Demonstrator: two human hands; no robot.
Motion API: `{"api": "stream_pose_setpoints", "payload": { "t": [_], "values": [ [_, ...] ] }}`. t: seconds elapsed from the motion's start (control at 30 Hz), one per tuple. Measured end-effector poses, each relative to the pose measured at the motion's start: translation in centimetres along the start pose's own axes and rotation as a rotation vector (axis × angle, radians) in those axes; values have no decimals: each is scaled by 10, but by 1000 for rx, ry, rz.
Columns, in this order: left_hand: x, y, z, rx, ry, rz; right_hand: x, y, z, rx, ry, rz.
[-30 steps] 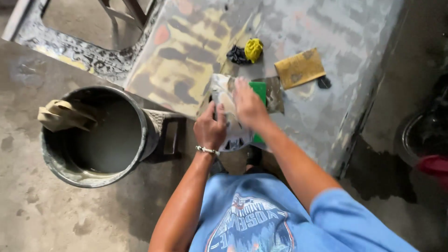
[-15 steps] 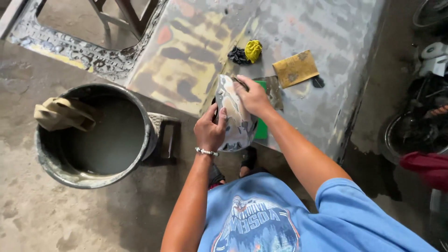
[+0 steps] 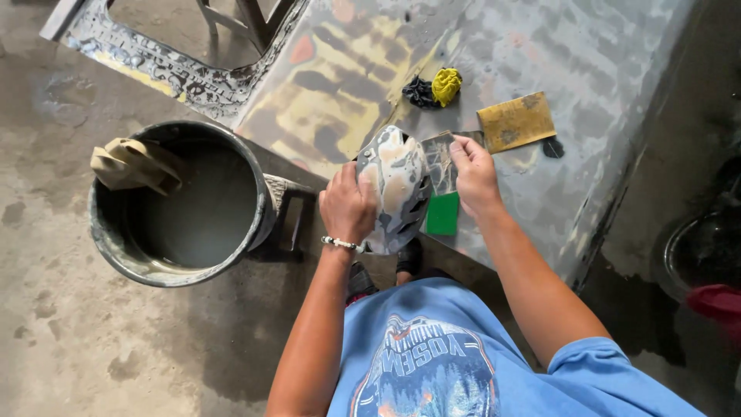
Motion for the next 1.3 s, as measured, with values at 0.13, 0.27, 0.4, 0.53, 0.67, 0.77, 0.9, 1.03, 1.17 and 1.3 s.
{"api": "stream_pose_setpoints", "payload": {
  "t": [0.13,0.27,0.4,0.53,0.67,0.77,0.9,1.03,1.17,1.3],
  "values": [
    [6,-2,8,-23,-20,36,-15,22,-21,126,121,-163],
    [14,-4,5,-71,11,105,-12,1,-25,129,195,-272],
    [17,-4,-5,-97,36,119,0,-24,-18,216,160,-373],
    [16,-14,-8,-60,47,113,-2,11,-27,123,205,-318],
    [14,-29,-6,-23,25,123,-6,49,-38,-227,306,-184],
    [19,-41,2,-8,-7,141,0,47,-44,-197,318,-240],
    [25,-40,4,9,-51,116,4,47,-62,-225,321,-157],
    [32,-46,3,19,-30,39,0,80,-67,-537,280,93],
    [32,-49,-7,52,164,-6,-6,109,-76,-918,301,54],
    [39,-34,-25,40,277,-46,1,86,-81,-787,374,-136]
  ]
}}
Point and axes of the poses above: each hand's wrist, its own x-axis towards the middle knuckle, its own z-axis out of the back of the hand, y = z × x, the point moved 9 cm from there along x, towards the middle knuckle, and after that the axes turned 11 degrees about -y, right-handed, at the moved point
